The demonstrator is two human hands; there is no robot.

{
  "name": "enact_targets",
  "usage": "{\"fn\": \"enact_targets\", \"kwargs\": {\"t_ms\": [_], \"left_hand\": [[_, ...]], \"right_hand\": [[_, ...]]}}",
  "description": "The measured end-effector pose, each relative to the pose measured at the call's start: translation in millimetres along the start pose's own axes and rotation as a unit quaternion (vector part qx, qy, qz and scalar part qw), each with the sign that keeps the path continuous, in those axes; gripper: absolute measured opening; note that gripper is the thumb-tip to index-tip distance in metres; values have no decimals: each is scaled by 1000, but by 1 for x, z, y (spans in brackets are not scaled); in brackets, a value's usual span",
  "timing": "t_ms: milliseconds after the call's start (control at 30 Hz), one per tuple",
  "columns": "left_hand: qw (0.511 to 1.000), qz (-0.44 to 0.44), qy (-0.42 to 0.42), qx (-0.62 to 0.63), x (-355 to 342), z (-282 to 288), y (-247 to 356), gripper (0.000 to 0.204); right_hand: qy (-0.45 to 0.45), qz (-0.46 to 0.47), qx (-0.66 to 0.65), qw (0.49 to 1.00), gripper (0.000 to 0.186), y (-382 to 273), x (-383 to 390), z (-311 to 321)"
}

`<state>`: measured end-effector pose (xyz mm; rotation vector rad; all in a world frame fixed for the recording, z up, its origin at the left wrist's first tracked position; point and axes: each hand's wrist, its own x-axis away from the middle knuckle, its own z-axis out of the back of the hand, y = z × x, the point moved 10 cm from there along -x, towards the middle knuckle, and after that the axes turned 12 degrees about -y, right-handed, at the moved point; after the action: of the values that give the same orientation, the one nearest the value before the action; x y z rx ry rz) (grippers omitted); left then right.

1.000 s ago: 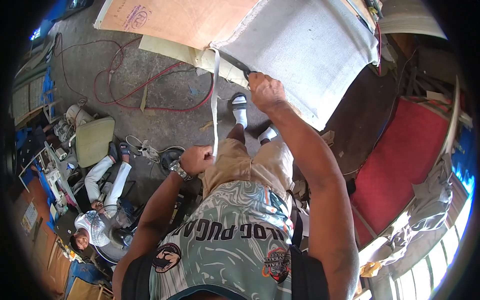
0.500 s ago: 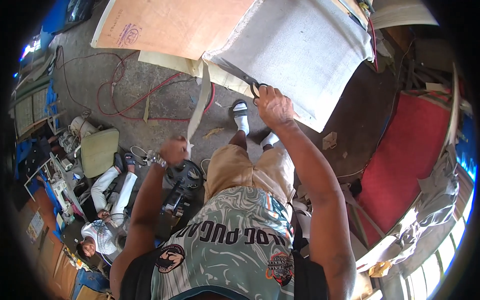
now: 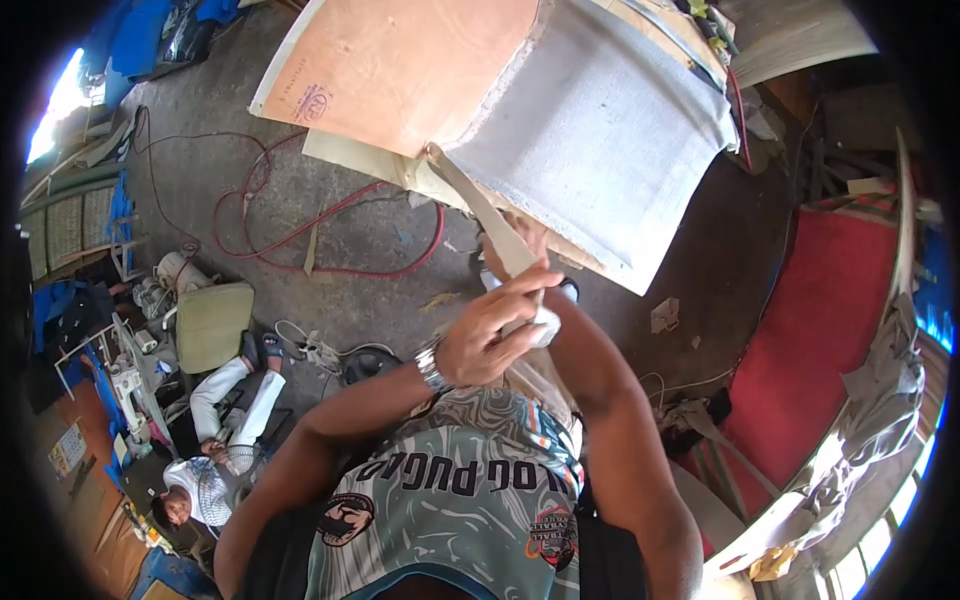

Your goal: Attaching and trimming fabric on a wooden furniture frame using a staple gun and scissors.

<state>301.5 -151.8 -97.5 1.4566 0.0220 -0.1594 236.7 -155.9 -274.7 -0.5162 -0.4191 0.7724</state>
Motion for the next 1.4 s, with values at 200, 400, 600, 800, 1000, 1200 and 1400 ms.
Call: {"fn": "enact_targets", "kwargs": {"t_ms": [200,400,600,800,1000,1200,1400], "left_hand": [[999,-2,-29,27,-12,-14,-23,15],[999,-4,-38,16,-9,-7,-19,14],[997,23,-26,62,-3,3,-28,8],[999,-8,-25,-24,-17,-19,7,12],[948,262,51,-176,104,35,-94,16],[869,454,12,-196,150,-23,-139,30],[858,452,-112,-215,182,-152,-207,21]], "right_hand": [[-23,-78,26,996,41,-24,-2,-18],[-130,-147,30,980,37,-35,-10,-22],[-267,-180,-513,796,18,-31,-2,-69],[-233,-180,-496,817,25,-24,13,-50],[-228,-7,-112,967,29,65,129,-34],[-354,-158,-35,921,33,248,292,24],[-284,-234,-27,930,33,354,311,133]]}}
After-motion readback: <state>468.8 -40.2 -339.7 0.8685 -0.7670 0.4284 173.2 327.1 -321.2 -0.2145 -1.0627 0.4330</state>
